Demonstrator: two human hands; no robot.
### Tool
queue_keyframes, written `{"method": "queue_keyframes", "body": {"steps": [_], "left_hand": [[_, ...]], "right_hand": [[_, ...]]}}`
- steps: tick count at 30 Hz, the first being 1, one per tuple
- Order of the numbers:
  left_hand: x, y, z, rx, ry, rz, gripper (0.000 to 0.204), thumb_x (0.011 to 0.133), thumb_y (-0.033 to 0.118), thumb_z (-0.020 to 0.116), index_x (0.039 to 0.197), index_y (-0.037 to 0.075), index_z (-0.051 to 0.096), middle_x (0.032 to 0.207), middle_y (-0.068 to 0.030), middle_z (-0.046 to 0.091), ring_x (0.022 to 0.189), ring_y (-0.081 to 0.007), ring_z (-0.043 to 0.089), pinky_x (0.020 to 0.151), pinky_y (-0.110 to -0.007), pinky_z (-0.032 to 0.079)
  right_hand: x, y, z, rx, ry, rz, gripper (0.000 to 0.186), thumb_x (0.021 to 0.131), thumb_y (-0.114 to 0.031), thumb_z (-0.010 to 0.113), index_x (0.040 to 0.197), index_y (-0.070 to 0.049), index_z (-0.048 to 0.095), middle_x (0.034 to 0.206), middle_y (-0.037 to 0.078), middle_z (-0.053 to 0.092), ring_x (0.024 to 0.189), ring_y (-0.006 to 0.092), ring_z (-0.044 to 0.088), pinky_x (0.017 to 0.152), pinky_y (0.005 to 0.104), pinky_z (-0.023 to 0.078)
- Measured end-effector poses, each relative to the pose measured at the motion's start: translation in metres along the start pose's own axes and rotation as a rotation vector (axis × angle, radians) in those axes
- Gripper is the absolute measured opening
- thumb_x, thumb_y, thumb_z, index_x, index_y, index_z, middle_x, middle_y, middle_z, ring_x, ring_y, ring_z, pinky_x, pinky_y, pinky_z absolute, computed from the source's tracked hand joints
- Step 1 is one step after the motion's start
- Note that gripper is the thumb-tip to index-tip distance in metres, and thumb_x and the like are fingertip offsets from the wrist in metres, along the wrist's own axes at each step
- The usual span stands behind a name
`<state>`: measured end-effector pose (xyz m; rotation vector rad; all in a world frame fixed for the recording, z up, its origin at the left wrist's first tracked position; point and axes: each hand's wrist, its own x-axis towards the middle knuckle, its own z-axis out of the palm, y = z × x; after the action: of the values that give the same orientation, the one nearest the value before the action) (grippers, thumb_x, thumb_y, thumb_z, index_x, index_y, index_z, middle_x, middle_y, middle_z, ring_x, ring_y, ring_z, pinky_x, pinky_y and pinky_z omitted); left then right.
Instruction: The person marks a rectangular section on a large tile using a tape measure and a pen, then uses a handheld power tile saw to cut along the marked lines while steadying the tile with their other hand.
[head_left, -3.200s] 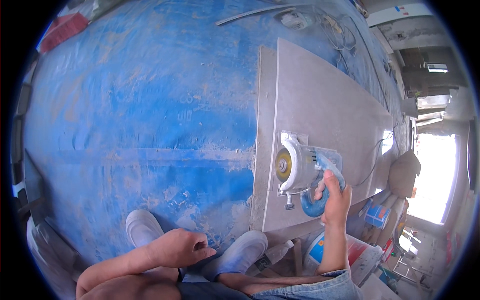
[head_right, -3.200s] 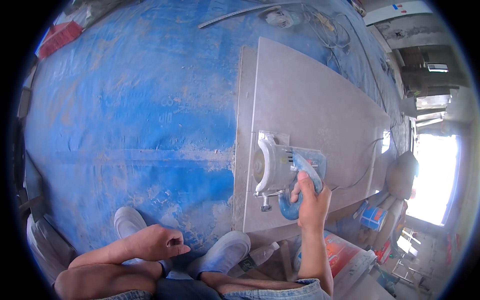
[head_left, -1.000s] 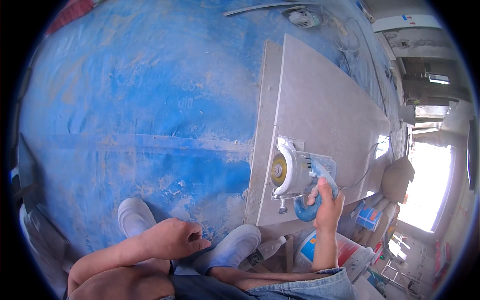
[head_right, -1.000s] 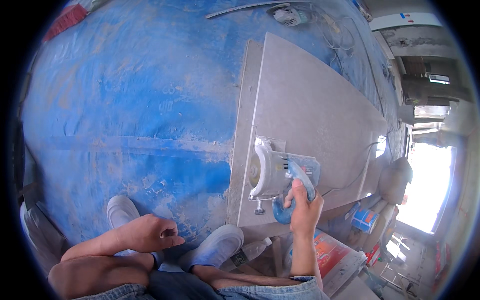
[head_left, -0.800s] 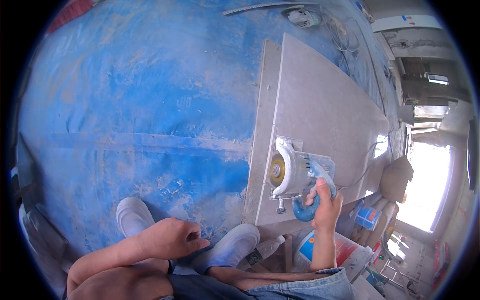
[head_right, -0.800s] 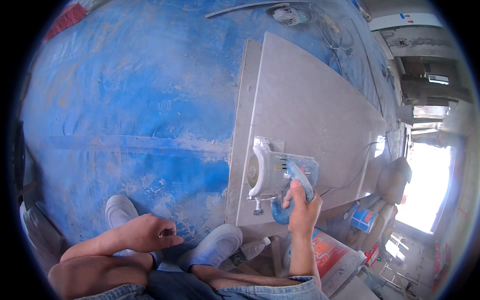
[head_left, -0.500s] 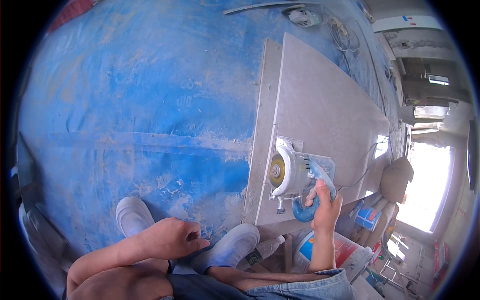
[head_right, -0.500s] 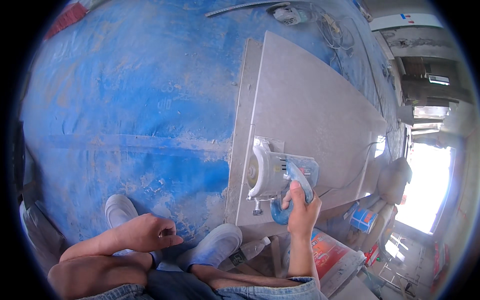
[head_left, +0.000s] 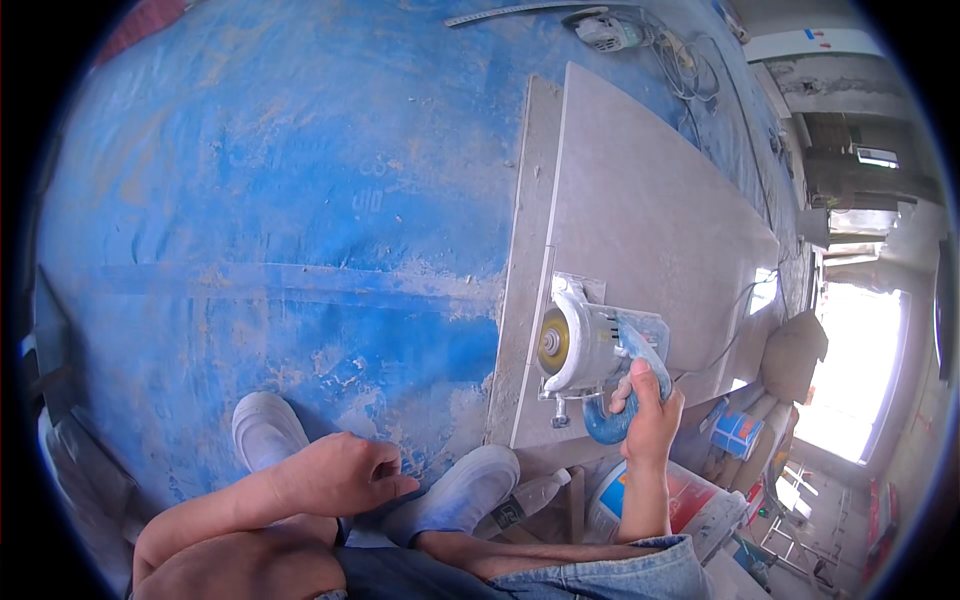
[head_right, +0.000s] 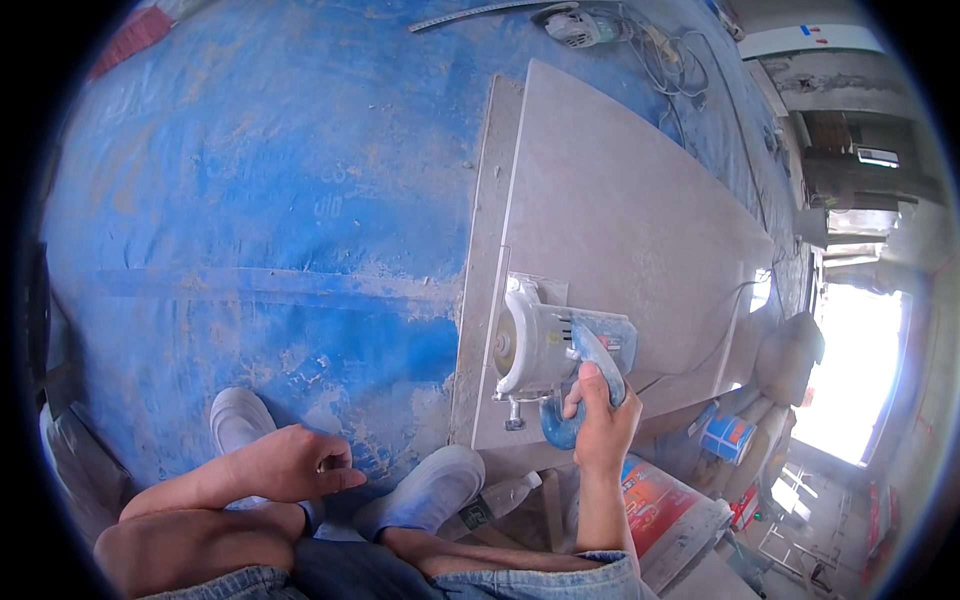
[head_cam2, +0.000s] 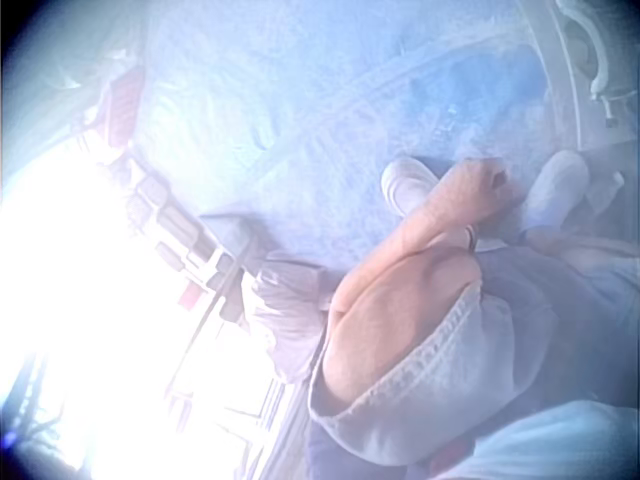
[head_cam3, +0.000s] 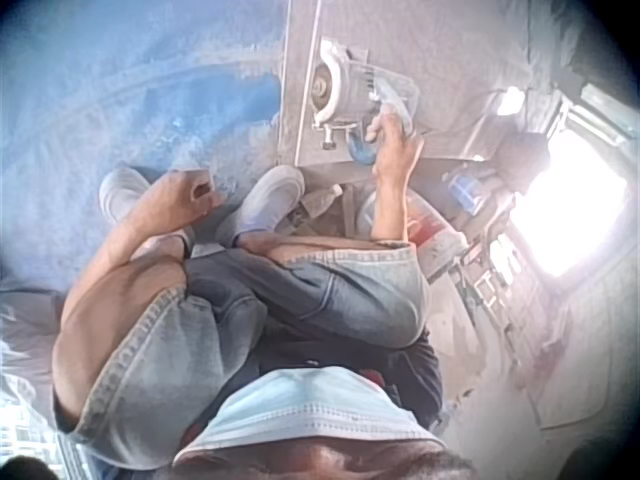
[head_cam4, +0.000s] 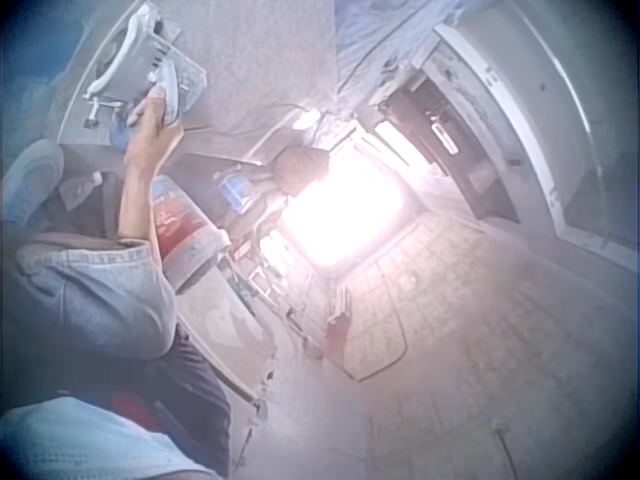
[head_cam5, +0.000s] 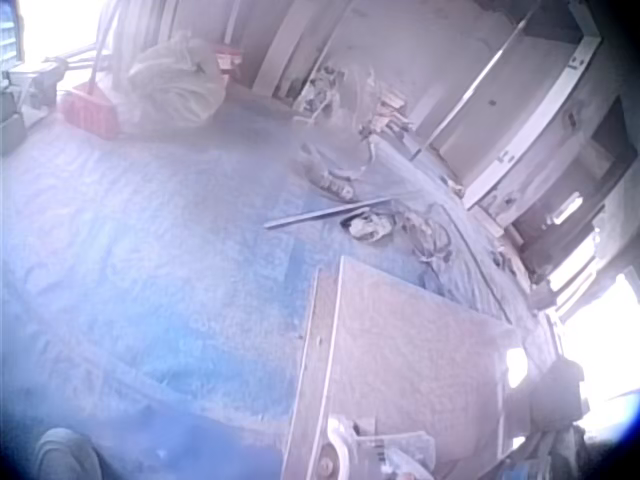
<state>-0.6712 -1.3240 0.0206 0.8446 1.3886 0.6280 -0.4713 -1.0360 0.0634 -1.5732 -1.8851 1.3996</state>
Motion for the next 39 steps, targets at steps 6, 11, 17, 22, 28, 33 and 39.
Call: {"method": "queue_keyframes", "body": {"steps": [6,11,17,22,28,33,39], "left_hand": [[-0.001,0.000,-0.002,0.004,-0.012,-0.006,0.042,0.092,0.043,0.065,0.086,0.001,0.066,0.075,-0.0206,0.067,0.072,-0.0407,0.066,0.063,-0.045,0.052],[-0.002,0.001,-0.002,0.000,-0.024,-0.031,0.042,0.092,0.044,0.065,0.087,0.001,0.065,0.076,-0.0206,0.067,0.073,-0.0407,0.065,0.064,-0.046,0.051],[-0.005,0.004,-0.002,-0.003,-0.021,-0.020,0.042,0.093,0.043,0.065,0.087,0.001,0.065,0.076,-0.0205,0.067,0.073,-0.0409,0.065,0.064,-0.045,0.051],[-0.007,-0.003,0.001,0.005,-0.028,-0.012,0.045,0.094,0.046,0.064,0.093,0.002,0.068,0.073,-0.0167,0.067,0.070,-0.0336,0.068,0.060,-0.040,0.051],[-0.009,0.000,-0.001,-0.014,-0.003,-0.025,0.043,0.093,0.043,0.065,0.085,0.001,0.066,0.074,-0.0213,0.066,0.072,-0.0410,0.065,0.063,-0.046,0.051],[-0.014,0.002,-0.003,-0.019,0.001,-0.042,0.043,0.093,0.044,0.064,0.085,0.001,0.066,0.074,-0.0219,0.066,0.072,-0.0415,0.065,0.063,-0.046,0.051],[-0.012,-0.001,-0.001,-0.026,-0.004,-0.037,0.044,0.093,0.044,0.063,0.084,0.001,0.066,0.074,-0.0219,0.066,0.072,-0.0417,0.065,0.063,-0.046,0.050]], "right_hand": [[-0.001,0.000,0.001,0.006,-0.002,-0.003,0.034,0.097,-0.027,0.062,0.079,0.002,0.062,0.063,0.003,0.056,0.055,0.0108,0.052,0.054,0.0271,0.041],[-0.001,-0.004,0.001,0.009,-0.001,0.010,0.032,0.096,-0.026,0.062,0.081,0.002,0.062,0.063,0.003,0.055,0.055,0.0105,0.052,0.054,0.0268,0.040],[0.011,-0.004,0.004,0.032,-0.010,-0.046,0.033,0.096,-0.031,0.063,0.075,-0.005,0.063,0.061,0.003,0.056,0.056,0.0118,0.053,0.054,0.0267,0.042],[0.025,-0.016,0.013,0.057,0.004,-0.040,0.031,0.094,-0.029,0.063,0.075,-0.005,0.062,0.062,0.003,0.055,0.056,0.0119,0.053,0.052,0.0273,0.042],[0.041,-0.022,0.020,0.067,0.017,-0.056,0.031,0.094,-0.029,0.064,0.074,-0.005,0.061,0.063,0.003,0.055,0.055,0.0124,0.052,0.052,0.0271,0.041],[0.047,-0.022,0.023,0.068,0.012,-0.068,0.030,0.094,-0.028,0.064,0.075,-0.004,0.062,0.063,0.004,0.056,0.055,0.0126,0.053,0.052,0.0273,0.042],[0.052,-0.020,0.025,0.085,0.016,-0.080,0.028,0.094,-0.026,0.064,0.078,-0.003,0.064,0.064,0.004,0.056,0.055,0.0128,0.053,0.051,0.0276,0.042]]}}
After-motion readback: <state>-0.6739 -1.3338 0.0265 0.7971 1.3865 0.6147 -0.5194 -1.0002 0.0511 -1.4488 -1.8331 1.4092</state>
